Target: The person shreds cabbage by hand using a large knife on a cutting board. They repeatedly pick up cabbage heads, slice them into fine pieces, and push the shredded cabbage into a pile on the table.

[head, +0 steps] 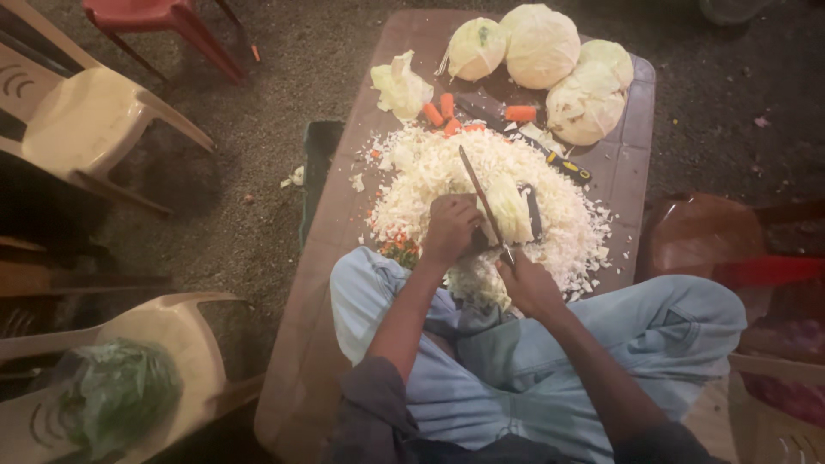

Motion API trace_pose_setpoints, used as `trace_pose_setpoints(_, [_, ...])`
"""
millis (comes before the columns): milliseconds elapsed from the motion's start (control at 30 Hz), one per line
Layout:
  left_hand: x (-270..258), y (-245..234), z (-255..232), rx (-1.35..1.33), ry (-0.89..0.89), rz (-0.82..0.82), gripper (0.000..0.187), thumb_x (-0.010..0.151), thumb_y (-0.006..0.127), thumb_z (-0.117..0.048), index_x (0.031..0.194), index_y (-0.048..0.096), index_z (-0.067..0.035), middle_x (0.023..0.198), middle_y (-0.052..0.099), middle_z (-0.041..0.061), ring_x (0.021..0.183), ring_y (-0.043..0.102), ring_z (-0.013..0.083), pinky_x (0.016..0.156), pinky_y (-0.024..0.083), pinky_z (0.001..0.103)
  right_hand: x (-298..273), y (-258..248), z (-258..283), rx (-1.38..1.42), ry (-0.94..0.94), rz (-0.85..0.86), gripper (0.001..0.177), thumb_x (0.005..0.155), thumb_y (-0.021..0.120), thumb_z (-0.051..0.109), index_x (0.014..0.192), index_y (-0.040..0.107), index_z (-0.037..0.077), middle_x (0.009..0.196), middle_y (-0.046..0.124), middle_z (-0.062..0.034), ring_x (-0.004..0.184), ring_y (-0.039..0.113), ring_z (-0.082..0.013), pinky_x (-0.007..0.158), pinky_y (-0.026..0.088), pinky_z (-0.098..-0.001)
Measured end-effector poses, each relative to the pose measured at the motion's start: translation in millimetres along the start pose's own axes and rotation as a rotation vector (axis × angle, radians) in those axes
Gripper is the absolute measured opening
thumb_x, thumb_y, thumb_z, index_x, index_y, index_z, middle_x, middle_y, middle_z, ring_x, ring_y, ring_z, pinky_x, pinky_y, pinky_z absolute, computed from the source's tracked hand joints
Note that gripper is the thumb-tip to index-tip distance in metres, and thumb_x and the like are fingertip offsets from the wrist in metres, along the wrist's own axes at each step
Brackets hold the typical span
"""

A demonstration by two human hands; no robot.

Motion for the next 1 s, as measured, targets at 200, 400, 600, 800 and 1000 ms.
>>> trace_pose_setpoints(200, [-2.2,2.0,0.8,0.026,0.004,-0.038,0.017,0.085,0.069,-0.013,0.102,0.072,-0.011,0.11,0.068,0.003,0.112,0.06,0.0251,0.105,0.046,0.042,-11.6,6.1,-4.3,-0.098,-0.068,-0.066,0.044,0.099,0.052,0.046,0.117,0.057,0.006,0.093,0.072,-0.029,0.094,0.068,-0.0511,0.083,0.05,-0.0614])
trace_pose_setpoints(400, [-1.7,3.2,3.0,0.107,0.007,0.045,0.014,0.084,0.071,-0.014,0.097,0.073,-0.013,0.105,0.069,0.002,0.109,0.06,0.0243,0.107,0.043,0.045,7.0,40.2,-14.6,-0.145,-0.018,-0.114,0.047,0.1,0.053,0.042,0.121,0.053,0.0,0.093,0.07,-0.0307,0.092,0.068,-0.0514,0.083,0.052,-0.0605])
trace_pose_setpoints(600, [4.6,0.0,1.1,0.044,0.011,-0.071,0.012,0.082,0.072,-0.015,0.094,0.073,-0.013,0.102,0.07,0.001,0.106,0.061,0.025,0.101,0.042,0.046,17.7,53.4,-21.8,-0.09,-0.091,-0.099,0.044,0.096,0.055,0.036,0.12,0.052,0.0,0.092,0.07,-0.0307,0.092,0.068,-0.0507,0.082,0.051,-0.0609])
trace_pose_setpoints(800, [-14.5,17.1,5.7,0.012,-0.098,0.007,0.017,0.091,0.065,-0.012,0.106,0.073,-0.007,0.116,0.069,0.007,0.121,0.061,0.0301,0.11,0.046,0.047,5.3,29.4,-5.8,0.0,-0.118,-0.088,0.041,0.098,0.054,0.04,0.12,0.057,0.005,0.092,0.072,-0.0291,0.09,0.068,-0.0494,0.078,0.05,-0.06])
trace_pose_setpoints(1000, [-37.5,46.2,-47.4,0.226,-0.296,-0.153,0.043,0.097,0.065,-0.02,0.134,0.06,-0.001,0.145,0.059,0.02,0.146,0.047,0.039,0.13,0.031,0.055,-39.4,-34.6,15.9,0.406,-0.013,-0.057,0.034,0.097,0.058,0.036,0.115,0.062,0.007,0.072,0.069,-0.0154,0.057,0.068,-0.0276,0.058,0.054,-0.0435])
Point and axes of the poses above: each hand's wrist, its own x-axis towards the middle knuckle, its own y-axis out of the palm, z = x × y, the point moved 2 cm from there along x, towards the middle knuckle
